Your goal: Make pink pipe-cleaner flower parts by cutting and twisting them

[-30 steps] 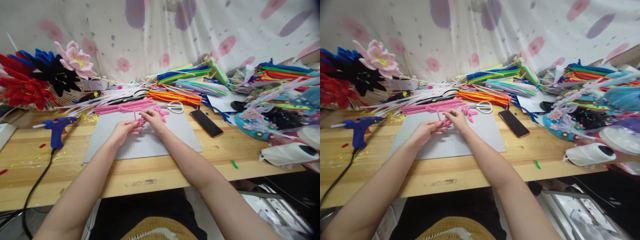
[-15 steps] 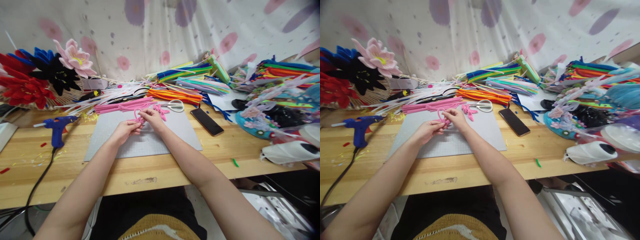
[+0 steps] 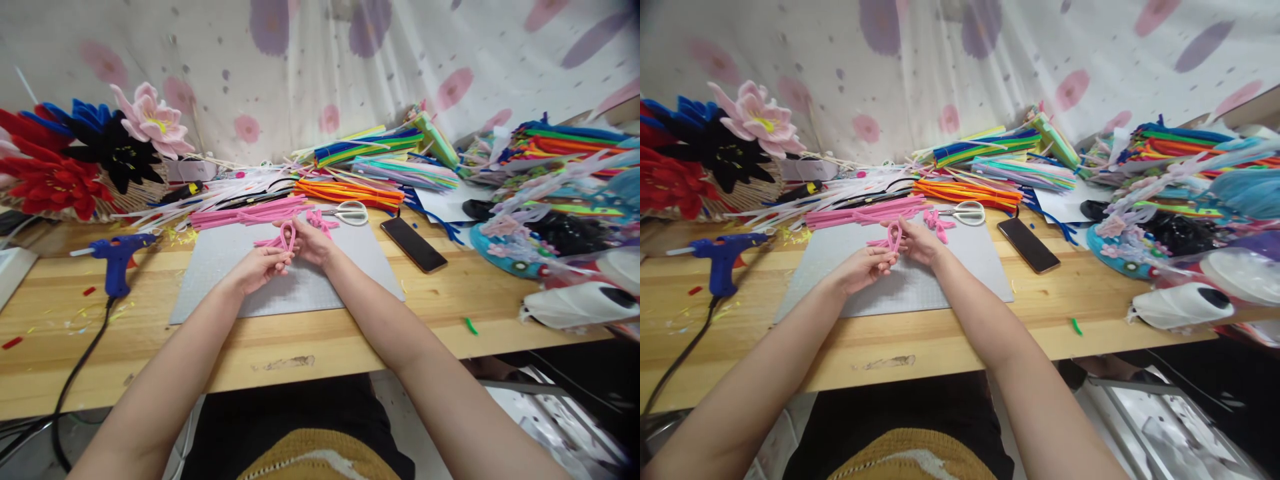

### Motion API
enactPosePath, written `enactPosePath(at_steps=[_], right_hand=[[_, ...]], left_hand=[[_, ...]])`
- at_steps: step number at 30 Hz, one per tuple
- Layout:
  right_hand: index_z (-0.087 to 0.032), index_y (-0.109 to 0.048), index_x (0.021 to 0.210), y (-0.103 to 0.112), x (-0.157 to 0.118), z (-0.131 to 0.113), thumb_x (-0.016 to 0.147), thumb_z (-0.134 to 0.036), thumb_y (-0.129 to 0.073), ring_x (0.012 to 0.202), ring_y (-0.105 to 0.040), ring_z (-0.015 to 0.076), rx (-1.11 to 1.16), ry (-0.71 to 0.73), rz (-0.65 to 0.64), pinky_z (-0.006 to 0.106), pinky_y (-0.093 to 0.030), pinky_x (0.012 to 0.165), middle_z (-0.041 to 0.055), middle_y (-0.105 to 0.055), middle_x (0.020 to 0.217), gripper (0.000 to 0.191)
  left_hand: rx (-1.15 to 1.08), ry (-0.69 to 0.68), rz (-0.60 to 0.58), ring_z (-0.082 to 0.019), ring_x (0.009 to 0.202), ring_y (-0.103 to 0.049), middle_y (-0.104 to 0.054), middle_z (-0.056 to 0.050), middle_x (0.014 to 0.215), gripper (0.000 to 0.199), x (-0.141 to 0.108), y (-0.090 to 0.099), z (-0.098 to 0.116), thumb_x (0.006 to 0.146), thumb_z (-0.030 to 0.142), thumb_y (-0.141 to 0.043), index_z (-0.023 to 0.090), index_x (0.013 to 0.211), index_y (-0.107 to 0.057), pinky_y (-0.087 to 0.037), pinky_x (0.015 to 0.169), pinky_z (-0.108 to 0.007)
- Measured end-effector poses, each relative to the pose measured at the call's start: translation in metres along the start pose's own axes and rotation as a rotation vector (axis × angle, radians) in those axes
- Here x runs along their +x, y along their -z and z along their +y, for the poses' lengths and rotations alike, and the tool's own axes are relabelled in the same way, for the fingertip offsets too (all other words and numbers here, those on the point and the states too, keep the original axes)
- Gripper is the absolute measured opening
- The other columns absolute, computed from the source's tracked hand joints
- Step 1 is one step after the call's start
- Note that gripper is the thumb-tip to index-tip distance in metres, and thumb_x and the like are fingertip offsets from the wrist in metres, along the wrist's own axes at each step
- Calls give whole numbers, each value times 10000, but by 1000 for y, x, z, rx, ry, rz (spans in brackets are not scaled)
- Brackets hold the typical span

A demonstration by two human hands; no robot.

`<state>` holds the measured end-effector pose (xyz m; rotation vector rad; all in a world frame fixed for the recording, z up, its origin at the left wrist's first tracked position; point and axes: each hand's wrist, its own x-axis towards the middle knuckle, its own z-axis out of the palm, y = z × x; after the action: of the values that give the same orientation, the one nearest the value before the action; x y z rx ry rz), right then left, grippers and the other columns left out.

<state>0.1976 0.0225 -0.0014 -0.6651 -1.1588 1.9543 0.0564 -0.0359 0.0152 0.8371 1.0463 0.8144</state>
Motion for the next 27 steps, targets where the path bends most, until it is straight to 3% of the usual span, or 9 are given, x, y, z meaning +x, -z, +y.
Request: enactPosePath(at_steps=[3, 8, 11, 23, 27], right_hand=[[-152, -615, 791, 1, 1, -1, 787, -486, -562, 427, -246, 38, 109, -41, -1, 188, -256, 417, -67, -371, 533, 338], [-135, -597, 691, 0, 4, -1, 768, -364, -628, 411, -216, 34, 227, -46, 156, 164, -197, 394, -92, -274, 435, 244], [-134, -577, 651, -1, 4, -2, 733, -294, -671, 402, -219, 24, 247, -12, 181, 158, -185, 388, -98, -268, 419, 202], [-158, -448, 547, -2, 7, -3, 708, -214, -656, 379, -174, 22, 146, 139, 331, 206, -113, 388, -92, -305, 435, 269], [-170, -453, 555, -3, 8, -1, 713, -296, -653, 379, -145, 36, 61, 163, 368, 220, -108, 399, -102, -233, 409, 284]], left_hand=[[-26, 28, -26, -8, 440, -428, -586, -4, 616, 30, 0, 0, -1, 693, 94, -655, 114, 692, -677, -485, 527, -155], [-78, 22, -43, 1, 428, -439, -577, -1, 601, 53, 4, 1, -5, 720, 73, -631, 88, 688, -670, -459, 475, -116], [-75, 13, -50, -7, 440, -473, -588, -6, 600, 25, 4, -1, -6, 706, 64, -647, 76, 702, -669, -462, 472, -115], [-17, -7, 35, -28, 454, -497, -624, -27, 600, 26, 3, -10, -5, 671, 85, -684, 83, 695, -676, -496, 518, -158], [31, -56, 59, -54, 488, -514, -638, -40, 628, 105, 4, -7, -6, 607, 153, -732, 102, 684, -683, -507, 560, -205]])
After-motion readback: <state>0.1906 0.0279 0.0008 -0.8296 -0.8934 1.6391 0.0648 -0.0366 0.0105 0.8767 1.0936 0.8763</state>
